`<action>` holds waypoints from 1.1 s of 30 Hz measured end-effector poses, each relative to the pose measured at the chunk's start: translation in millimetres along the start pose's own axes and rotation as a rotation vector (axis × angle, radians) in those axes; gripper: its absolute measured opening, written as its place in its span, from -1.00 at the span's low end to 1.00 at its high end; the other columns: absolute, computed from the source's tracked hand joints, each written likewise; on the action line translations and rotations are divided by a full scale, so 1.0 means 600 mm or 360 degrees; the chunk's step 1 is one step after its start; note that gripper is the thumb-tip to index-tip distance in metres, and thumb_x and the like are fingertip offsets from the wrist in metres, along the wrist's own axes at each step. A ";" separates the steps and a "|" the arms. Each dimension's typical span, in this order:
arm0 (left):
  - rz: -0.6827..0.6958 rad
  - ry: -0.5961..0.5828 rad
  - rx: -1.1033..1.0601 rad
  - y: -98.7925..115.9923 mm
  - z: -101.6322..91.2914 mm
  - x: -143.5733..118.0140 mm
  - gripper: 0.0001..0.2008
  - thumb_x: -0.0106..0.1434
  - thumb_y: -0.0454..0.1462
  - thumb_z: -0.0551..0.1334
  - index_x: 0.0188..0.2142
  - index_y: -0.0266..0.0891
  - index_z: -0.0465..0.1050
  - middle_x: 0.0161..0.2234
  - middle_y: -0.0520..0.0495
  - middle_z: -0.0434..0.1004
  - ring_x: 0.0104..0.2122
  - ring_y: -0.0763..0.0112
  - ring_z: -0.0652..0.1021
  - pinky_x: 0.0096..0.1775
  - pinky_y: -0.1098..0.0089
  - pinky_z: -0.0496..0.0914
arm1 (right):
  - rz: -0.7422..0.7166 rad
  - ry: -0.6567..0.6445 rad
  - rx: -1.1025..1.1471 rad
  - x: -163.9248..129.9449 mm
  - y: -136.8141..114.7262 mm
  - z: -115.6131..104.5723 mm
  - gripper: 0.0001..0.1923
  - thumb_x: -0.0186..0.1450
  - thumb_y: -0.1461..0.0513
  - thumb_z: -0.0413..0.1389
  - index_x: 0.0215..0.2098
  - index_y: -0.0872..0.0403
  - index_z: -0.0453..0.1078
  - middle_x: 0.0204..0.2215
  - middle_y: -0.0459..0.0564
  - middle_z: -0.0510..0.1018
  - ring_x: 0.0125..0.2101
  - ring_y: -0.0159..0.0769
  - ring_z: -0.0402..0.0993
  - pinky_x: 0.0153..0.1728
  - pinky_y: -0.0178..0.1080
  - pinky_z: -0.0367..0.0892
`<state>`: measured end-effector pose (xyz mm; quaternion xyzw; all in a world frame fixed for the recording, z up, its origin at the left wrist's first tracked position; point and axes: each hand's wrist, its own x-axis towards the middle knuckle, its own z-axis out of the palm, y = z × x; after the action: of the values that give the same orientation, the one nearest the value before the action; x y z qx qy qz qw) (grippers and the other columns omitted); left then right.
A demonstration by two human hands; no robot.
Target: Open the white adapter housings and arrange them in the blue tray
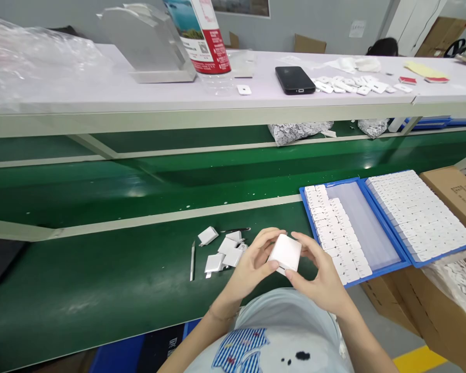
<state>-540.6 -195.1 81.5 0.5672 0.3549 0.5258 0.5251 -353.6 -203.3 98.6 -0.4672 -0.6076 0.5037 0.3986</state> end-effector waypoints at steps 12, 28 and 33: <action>0.0072 0.0143 -0.0523 0.012 0.035 0.009 -0.46 0.09 -0.08 0.47 0.08 -0.03 0.53 -0.01 -0.14 0.38 0.03 0.18 0.50 -0.03 0.30 0.54 | -0.0872 0.0251 -0.0246 0.007 -0.009 0.032 -0.59 0.49 0.11 -0.13 0.27 -0.19 0.23 0.05 0.07 0.32 0.06 -0.10 0.32 -0.07 -0.07 0.40; -0.0327 0.0488 -0.0563 -0.018 0.042 0.020 -0.58 0.10 -0.12 0.47 -0.04 -0.16 0.59 0.00 -0.14 0.46 0.01 0.16 0.55 0.01 0.25 0.53 | -0.0273 0.0150 -0.0081 0.046 0.013 0.006 -0.71 0.44 0.01 -0.01 -0.02 -0.11 0.45 -0.03 0.03 0.45 0.05 -0.11 0.36 0.01 -0.08 0.34; -0.0180 0.0279 -0.0034 -0.044 0.017 0.018 -0.46 0.10 -0.13 0.46 0.08 -0.08 0.51 0.01 -0.14 0.40 0.06 0.11 0.49 0.07 0.13 0.50 | 0.0399 -0.0229 0.0581 0.055 0.050 -0.019 -0.46 0.33 -0.08 0.12 0.23 -0.14 0.30 0.03 0.04 0.52 -0.01 -0.11 0.47 -0.07 -0.09 0.43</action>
<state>-524.5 -181.9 59.3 0.4926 0.4253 0.5466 0.5269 -345.9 -167.1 71.5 -0.4222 -0.4705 0.6827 0.3664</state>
